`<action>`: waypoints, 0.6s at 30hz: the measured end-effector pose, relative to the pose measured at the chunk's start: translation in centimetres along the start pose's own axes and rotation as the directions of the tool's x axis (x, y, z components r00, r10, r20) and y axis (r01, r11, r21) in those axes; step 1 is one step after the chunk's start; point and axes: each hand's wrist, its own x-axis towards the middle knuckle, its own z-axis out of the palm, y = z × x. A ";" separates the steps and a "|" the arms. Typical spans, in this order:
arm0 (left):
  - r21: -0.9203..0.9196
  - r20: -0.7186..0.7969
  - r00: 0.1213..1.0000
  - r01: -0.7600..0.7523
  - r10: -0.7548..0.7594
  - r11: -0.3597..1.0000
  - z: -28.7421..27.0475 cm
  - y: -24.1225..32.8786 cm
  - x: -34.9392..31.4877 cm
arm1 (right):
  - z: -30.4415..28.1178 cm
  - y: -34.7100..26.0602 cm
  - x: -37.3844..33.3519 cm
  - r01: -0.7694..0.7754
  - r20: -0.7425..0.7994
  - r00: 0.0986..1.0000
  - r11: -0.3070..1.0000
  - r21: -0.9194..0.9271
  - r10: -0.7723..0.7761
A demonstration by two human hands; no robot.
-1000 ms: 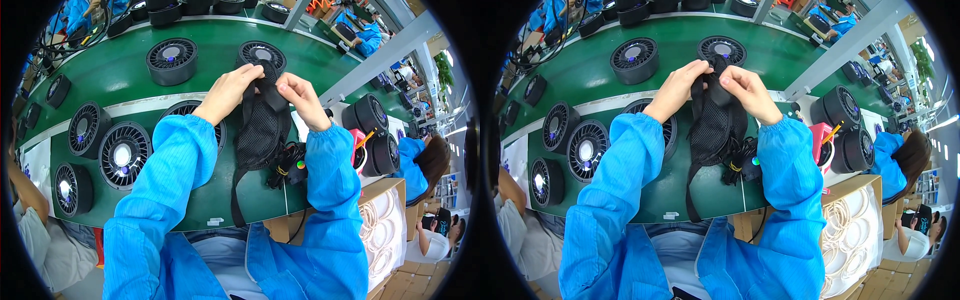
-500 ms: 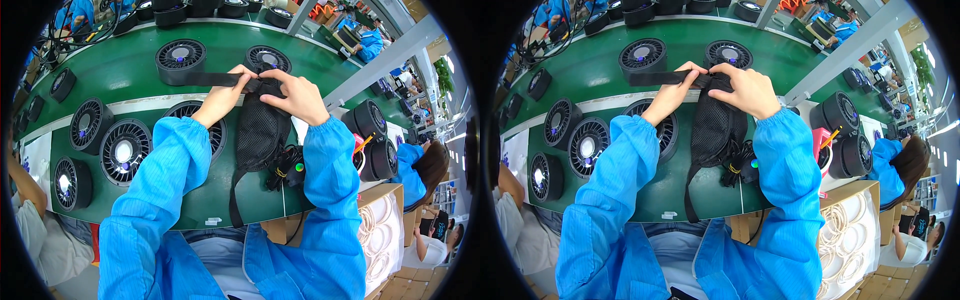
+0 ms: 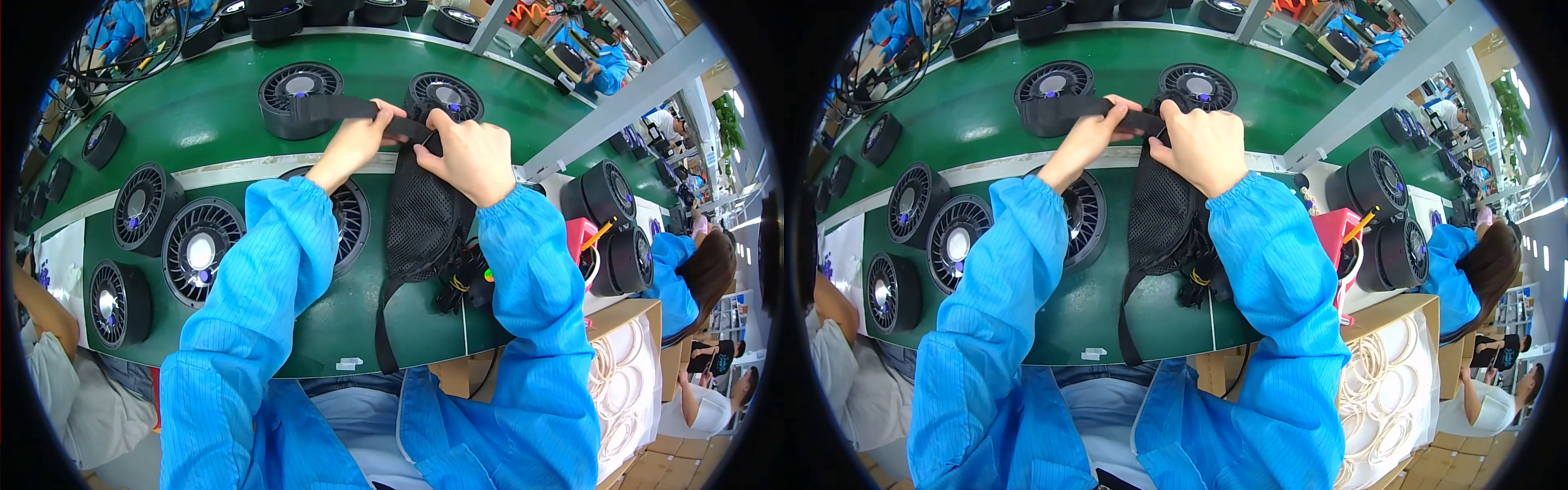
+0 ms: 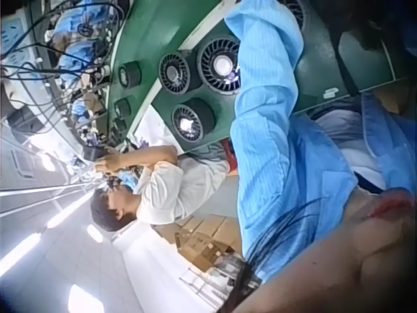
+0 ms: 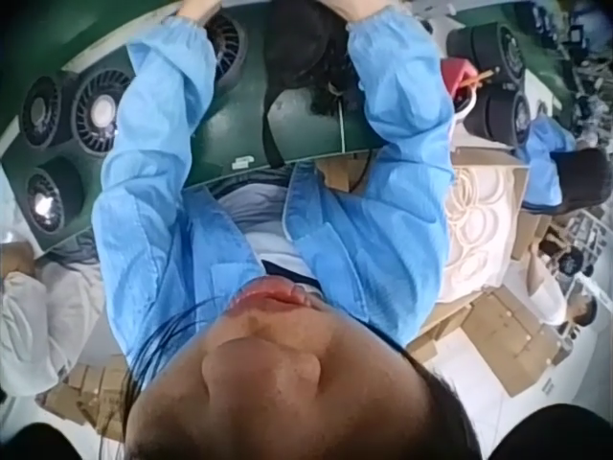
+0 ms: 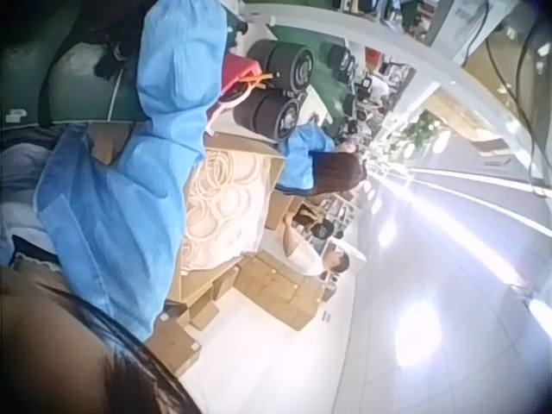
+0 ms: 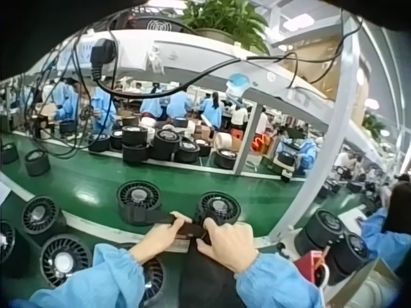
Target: The person assembles circular electronic components and packs them into black mesh bags by hand.
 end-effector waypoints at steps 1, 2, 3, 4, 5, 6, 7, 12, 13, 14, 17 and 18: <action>0.000 0.000 1.000 0.001 -0.001 1.000 -0.3 0.2 0.2 | 0.0 0.0 0.2 -0.012 0.013 1.000 1.000 -0.014 0.012; -0.045 -0.036 0.999 0.028 -0.029 0.999 -0.7 0.4 0.6 | 0.0 0.0 0.4 -0.023 0.026 0.999 0.999 -0.027 0.024; -0.091 -0.073 0.996 0.051 -0.058 0.994 -1.1 0.6 0.9 | 0.0 0.0 0.5 -0.020 0.027 0.999 0.999 -0.026 0.020; -0.139 -0.108 0.990 0.072 -0.088 0.988 -1.4 0.8 1.2 | 0.0 0.0 0.5 -0.018 0.014 1.000 1.000 -0.007 0.018; -0.140 -0.112 0.990 0.072 -0.088 0.988 -1.5 0.9 1.4 | 0.0 0.0 0.6 -0.016 0.002 1.000 1.000 0.012 0.016; -0.201 -0.156 0.982 0.074 -0.107 0.977 -1.5 0.9 1.5 | 0.0 0.1 0.7 -0.014 -0.011 1.000 0.999 0.031 0.014; -0.261 -0.199 0.972 0.073 -0.128 0.963 -1.6 1.0 1.7 | 0.0 0.2 0.7 -0.010 -0.011 1.000 0.999 0.032 0.010; -0.670 -0.425 0.876 -0.136 -0.227 0.729 -4.2 0.7 3.3 | 1.0 0.7 0.5 0.018 -0.122 0.993 0.987 0.158 0.002; -0.671 -0.425 0.876 -0.135 -0.228 0.729 -4.0 1.0 3.2 | 1.3 0.8 0.4 0.020 -0.146 0.989 0.979 0.202 0.010; -0.710 -0.431 0.867 -0.157 -0.248 0.687 -3.9 1.2 3.0 | 1.4 0.9 0.3 0.023 -0.171 0.985 0.969 0.245 0.020; -0.706 -0.302 0.936 -0.093 -0.180 0.702 -4.3 2.0 1.7 | 1.7 1.0 0.8 0.014 -0.127 0.992 0.970 0.242 0.017; -0.604 -0.128 0.988 -0.004 -0.092 0.797 -4.4 2.8 0.4 | 1.7 1.3 0.8 0.006 -0.103 0.994 0.972 0.236 0.019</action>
